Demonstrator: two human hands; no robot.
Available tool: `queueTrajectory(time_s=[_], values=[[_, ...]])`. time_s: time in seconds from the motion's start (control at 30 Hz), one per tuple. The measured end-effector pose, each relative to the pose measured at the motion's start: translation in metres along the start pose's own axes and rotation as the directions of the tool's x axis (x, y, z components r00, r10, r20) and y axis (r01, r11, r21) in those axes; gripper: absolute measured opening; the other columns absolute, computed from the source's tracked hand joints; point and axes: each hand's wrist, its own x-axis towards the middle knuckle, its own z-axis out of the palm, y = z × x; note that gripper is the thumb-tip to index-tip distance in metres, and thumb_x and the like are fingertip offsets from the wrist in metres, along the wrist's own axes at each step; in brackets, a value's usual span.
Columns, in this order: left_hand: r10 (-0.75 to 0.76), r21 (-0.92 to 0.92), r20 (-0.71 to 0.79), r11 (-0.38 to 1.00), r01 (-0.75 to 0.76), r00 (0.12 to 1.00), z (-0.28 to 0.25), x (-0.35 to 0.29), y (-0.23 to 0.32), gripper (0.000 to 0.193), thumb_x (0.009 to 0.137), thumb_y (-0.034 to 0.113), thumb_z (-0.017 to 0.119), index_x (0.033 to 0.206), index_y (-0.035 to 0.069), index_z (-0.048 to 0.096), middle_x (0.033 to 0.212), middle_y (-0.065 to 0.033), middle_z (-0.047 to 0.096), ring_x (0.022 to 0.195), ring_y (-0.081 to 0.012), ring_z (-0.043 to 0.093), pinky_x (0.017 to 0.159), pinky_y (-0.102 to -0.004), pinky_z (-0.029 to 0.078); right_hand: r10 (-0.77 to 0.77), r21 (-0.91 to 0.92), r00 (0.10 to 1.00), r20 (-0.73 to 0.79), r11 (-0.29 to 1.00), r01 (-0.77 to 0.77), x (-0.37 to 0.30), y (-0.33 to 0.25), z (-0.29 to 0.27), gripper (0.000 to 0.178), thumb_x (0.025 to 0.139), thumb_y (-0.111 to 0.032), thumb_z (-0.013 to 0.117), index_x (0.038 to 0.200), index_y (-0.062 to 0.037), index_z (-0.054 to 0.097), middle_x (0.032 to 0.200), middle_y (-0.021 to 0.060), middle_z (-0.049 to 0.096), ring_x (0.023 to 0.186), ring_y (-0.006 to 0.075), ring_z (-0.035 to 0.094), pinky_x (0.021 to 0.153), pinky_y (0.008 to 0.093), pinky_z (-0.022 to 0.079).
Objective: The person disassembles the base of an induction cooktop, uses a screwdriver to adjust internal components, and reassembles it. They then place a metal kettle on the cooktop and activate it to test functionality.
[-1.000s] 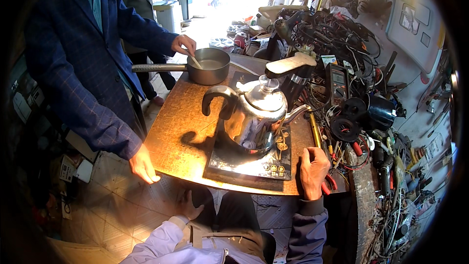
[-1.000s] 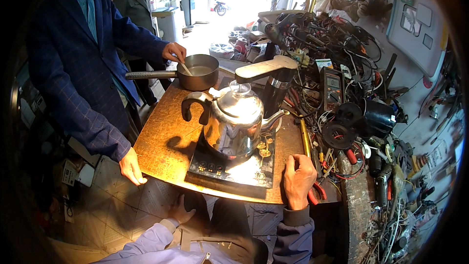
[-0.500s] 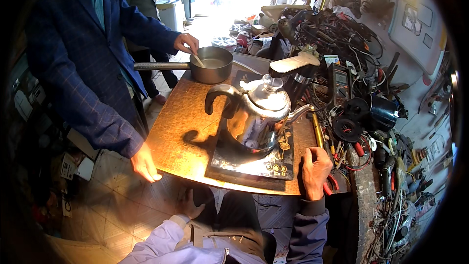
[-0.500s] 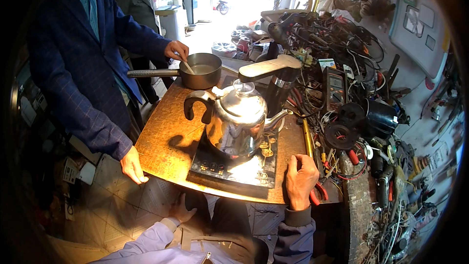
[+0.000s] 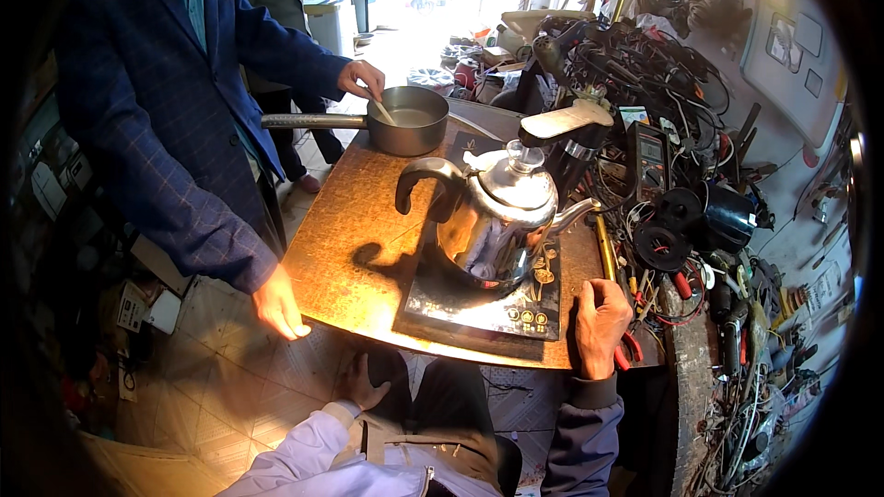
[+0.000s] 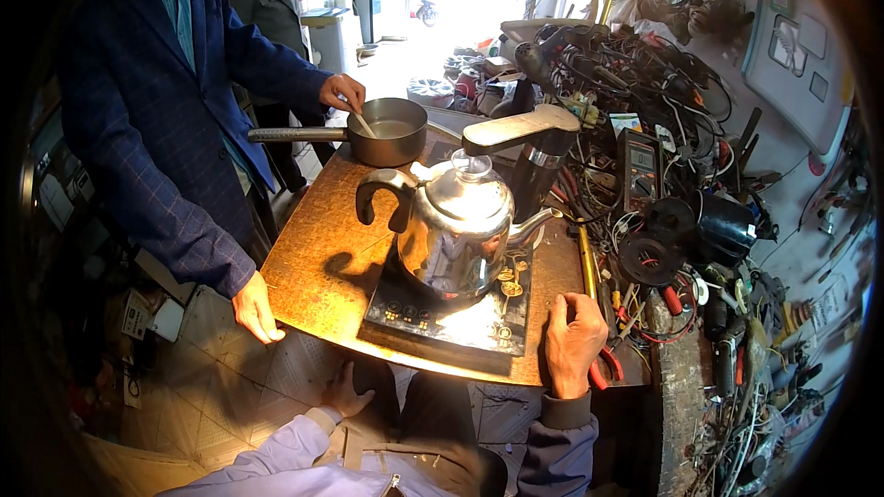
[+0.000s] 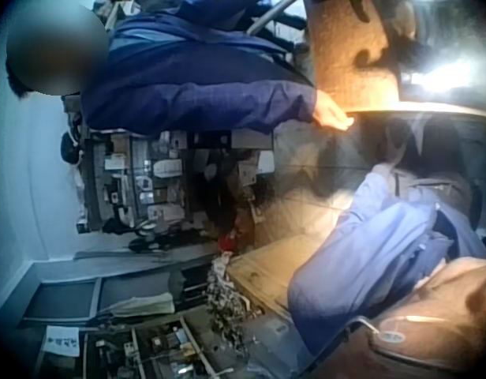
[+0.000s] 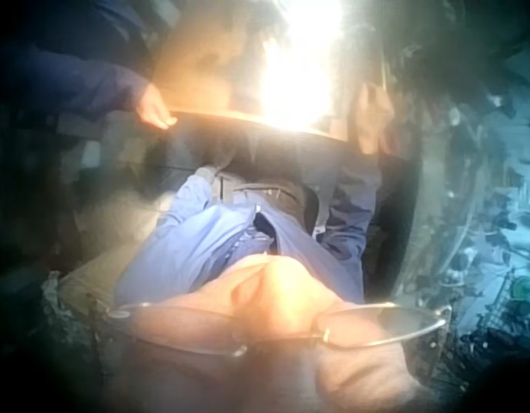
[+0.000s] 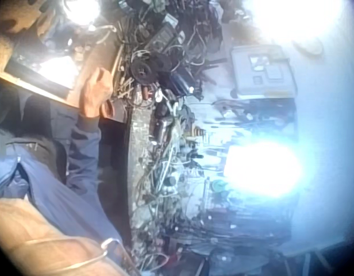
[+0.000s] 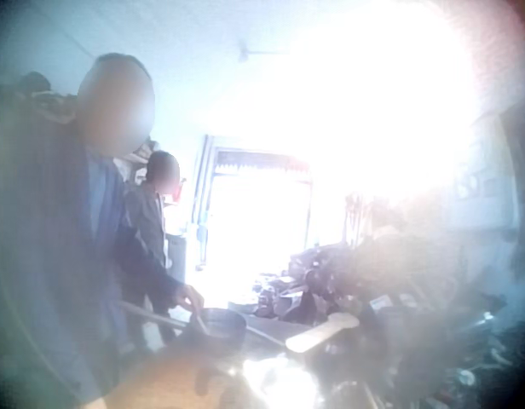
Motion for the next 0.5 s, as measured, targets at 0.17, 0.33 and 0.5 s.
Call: queueTrajectory(time_s=[0.17, 0.33, 0.5], values=[[0.003, -0.009, 0.0, 1.0, -0.003, 1.0, 0.0013, 0.0005, -0.0012, 0.11, 0.082, 0.059, 0.075, 0.162, 0.004, 0.024, 0.166, -0.0277, 0.029, 0.15, -0.0459, 0.035, 0.121, -0.052, 0.034, 0.007, 0.005, 1.0, 0.0, 1.0, -0.007, -0.0001, -0.0008, -0.0002, 0.009, 0.089, -0.005, 0.074, 0.091, 0.0033, 0.072, 0.086, 0.0186, 0.072, 0.076, 0.0347, 0.07, 0.069, 0.0414, 0.054], [-0.005, 0.015, -0.005, 1.0, 0.005, 1.0, 0.0084, 0.0029, -0.0078, 0.11, 0.082, 0.059, 0.075, 0.163, 0.005, 0.022, 0.166, -0.0278, 0.029, 0.149, -0.0469, 0.036, 0.12, -0.0533, 0.034, -0.002, -0.007, 1.0, 0.008, 1.0, 0.002, -0.0004, 0.0001, -0.0004, 0.009, 0.089, -0.006, 0.074, 0.091, 0.0032, 0.072, 0.087, 0.0186, 0.072, 0.077, 0.0352, 0.071, 0.069, 0.0415, 0.055], [-0.023, 0.005, 0.027, 1.0, 0.023, 0.999, 0.0027, 0.001, -0.0023, 0.111, 0.082, 0.059, 0.075, 0.163, 0.005, 0.022, 0.168, -0.0267, 0.025, 0.147, -0.0479, 0.039, 0.119, -0.0543, 0.037, 0.003, -0.001, 1.0, 0.012, 1.0, -0.003, -0.001, 0.0052, 0.0026, 0.01, 0.089, -0.006, 0.074, 0.091, 0.0033, 0.072, 0.087, 0.0188, 0.072, 0.077, 0.0354, 0.071, 0.07, 0.0416, 0.055]])
